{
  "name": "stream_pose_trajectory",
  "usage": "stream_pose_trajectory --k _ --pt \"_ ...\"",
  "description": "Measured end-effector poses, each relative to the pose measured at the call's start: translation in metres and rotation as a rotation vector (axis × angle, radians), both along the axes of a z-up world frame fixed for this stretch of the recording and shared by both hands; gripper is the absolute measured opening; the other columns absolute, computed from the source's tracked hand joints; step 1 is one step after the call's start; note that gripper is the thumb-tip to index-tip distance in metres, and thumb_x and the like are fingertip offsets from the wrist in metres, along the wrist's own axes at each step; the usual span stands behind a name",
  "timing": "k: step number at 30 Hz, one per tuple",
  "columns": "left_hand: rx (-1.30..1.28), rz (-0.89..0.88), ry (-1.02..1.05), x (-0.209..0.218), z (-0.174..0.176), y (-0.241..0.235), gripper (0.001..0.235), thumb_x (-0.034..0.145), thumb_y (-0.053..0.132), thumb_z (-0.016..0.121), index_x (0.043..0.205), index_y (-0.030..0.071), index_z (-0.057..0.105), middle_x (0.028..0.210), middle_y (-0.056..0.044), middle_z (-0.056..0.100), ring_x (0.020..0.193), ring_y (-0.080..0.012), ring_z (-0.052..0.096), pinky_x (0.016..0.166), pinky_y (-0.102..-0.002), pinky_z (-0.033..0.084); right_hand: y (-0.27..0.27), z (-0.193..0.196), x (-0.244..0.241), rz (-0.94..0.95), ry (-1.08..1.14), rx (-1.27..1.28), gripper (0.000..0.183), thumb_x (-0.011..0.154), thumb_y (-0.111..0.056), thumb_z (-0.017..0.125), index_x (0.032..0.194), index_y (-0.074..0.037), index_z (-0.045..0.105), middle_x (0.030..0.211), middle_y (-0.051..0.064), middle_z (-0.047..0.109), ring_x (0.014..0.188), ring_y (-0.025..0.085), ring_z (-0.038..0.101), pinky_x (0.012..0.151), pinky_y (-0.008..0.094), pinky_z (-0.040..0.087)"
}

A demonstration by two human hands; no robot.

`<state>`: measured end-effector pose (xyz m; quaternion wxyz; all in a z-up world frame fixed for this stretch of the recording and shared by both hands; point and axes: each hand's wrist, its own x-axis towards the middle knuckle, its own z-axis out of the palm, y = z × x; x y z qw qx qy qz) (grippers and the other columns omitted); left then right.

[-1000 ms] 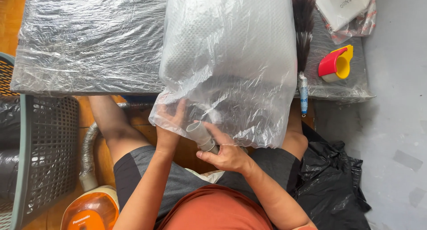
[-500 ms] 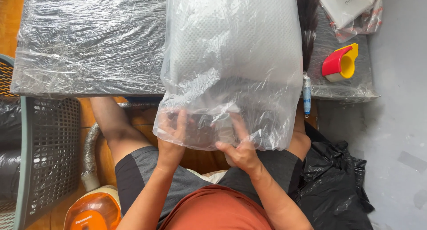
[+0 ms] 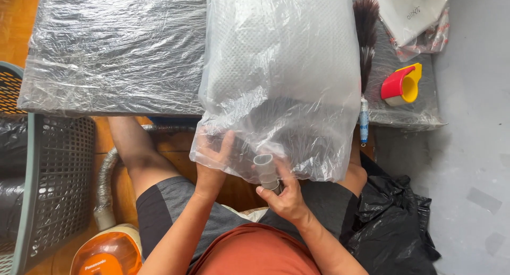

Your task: The person places a pillow inside a bubble wrap bag on a table. They use a brush to smooth the pillow inside the bag, then insert a vacuum sealer nozzle into the bag's opening. The person seals the bag and presses down on the pillow to compress it.

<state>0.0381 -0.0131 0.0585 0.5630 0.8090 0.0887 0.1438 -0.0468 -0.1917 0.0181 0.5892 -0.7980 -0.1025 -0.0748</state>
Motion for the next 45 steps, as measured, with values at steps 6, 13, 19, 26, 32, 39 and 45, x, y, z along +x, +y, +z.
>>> stream_pose_trajectory --k 6,13,19,26,32,39,45 --pt "0.036 -0.015 -0.001 -0.002 0.029 -0.006 0.054 0.079 0.030 0.091 0.110 -0.007 0.066 0.087 -0.024 0.073 0.086 -0.0365 0.073 0.085 -0.051 0.059 0.001 0.017 0.005 -0.017 0.004 -0.013 0.062 0.073 -0.018 0.088 0.127 0.004 0.064 0.120 0.022 0.064 0.121 0.035 0.063 0.110 0.050 0.042" --pt "-0.119 0.091 0.023 0.010 -0.012 -0.015 0.038 0.084 0.026 0.081 0.103 -0.003 0.065 0.078 -0.015 0.070 0.081 -0.0256 0.071 0.079 -0.041 0.060 0.006 0.022 0.005 -0.017 0.004 0.018 0.060 0.075 -0.018 0.086 0.127 0.002 0.066 0.124 0.019 0.064 0.122 0.033 0.062 0.111 0.049 0.041" --pt "-0.017 0.167 -0.101 0.006 -0.017 -0.010 0.030 0.087 0.015 0.079 0.104 -0.002 0.062 0.082 -0.018 0.064 0.081 -0.0337 0.068 0.077 -0.045 0.059 0.003 0.025 0.002 -0.029 0.021 -0.009 0.059 0.078 -0.020 0.084 0.130 0.001 0.066 0.124 0.018 0.059 0.121 0.032 0.059 0.111 0.048 0.041" --pt "-0.082 0.085 -0.102 -0.002 -0.015 0.001 0.046 0.092 0.036 0.073 0.119 0.007 0.050 0.105 -0.008 0.060 0.092 -0.0203 0.060 0.091 -0.035 0.050 0.019 0.051 -0.011 0.158 0.332 -0.120 0.077 0.091 -0.025 0.063 0.161 -0.015 0.031 0.095 0.003 0.072 0.084 0.016 0.062 0.087 0.032 0.053" --pt "-0.215 0.022 -0.155 -0.005 -0.007 0.005 0.034 0.091 0.015 0.070 0.118 0.008 0.052 0.106 -0.006 0.057 0.097 -0.0191 0.058 0.095 -0.034 0.050 0.030 0.072 0.023 0.347 0.508 0.250 0.067 0.100 -0.032 0.035 0.163 -0.010 0.023 0.085 0.015 0.065 0.057 0.022 0.065 0.059 0.034 0.056" --pt "-0.485 -0.158 -0.142 -0.008 -0.026 0.017 0.030 0.093 0.008 0.061 0.123 0.008 0.056 0.117 -0.005 0.059 0.111 -0.0174 0.058 0.105 -0.034 0.048 0.032 0.078 0.053 0.461 0.647 0.345 0.074 0.102 -0.037 0.041 0.167 -0.016 0.012 0.085 0.011 0.064 0.057 0.021 0.065 0.057 0.032 0.058" --pt "0.087 -0.054 -0.266 -0.001 -0.026 0.013 0.019 0.090 0.016 0.075 0.108 0.019 0.071 0.098 0.004 0.074 0.089 -0.0194 0.073 0.082 -0.029 0.061 0.033 0.094 0.058 0.360 0.304 0.171 0.060 0.108 -0.026 0.025 0.086 0.000 0.074 0.058 0.011 0.071 0.058 0.020 0.071 0.068 0.034 0.062"
